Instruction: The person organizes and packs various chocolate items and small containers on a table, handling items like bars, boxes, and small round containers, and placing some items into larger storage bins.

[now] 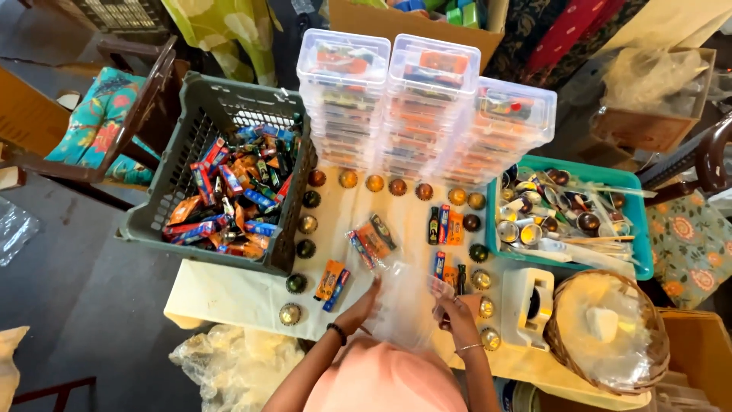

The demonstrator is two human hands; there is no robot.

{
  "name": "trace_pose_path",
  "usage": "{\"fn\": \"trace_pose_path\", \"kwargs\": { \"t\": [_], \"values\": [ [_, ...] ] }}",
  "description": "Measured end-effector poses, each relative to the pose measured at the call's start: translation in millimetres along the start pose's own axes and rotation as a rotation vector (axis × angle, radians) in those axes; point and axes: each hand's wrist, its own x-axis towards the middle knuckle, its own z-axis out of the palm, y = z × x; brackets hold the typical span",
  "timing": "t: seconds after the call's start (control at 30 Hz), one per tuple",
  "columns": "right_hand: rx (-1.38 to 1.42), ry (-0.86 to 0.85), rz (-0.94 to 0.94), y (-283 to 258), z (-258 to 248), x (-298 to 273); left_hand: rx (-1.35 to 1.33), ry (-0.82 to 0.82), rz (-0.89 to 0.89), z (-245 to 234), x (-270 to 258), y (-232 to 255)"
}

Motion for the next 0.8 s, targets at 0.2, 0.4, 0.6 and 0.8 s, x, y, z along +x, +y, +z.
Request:
{"fn": "trace_pose_path", "kwargs": {
  "t": [0.2, 0.4, 0.6, 0.8],
  "values": [
    [0.155, 0.037, 0.009, -41, 10, -22, -0.532, -0.219, -0.29, 19, 90, -58],
    [0.161, 0.099, 0.052, -57, 0, -17, -0.659, 0.341, -0.254, 24, 143, -116],
    [0.148, 0.145, 0.055, -73, -5, -16, -0.655, 0.25, -0.143, 7, 159, -114],
    [0.038, 0.142, 0.024, -40, -4, -26, -0.582, -0.058, -0.353, 10, 121, -121]
  ]
}}
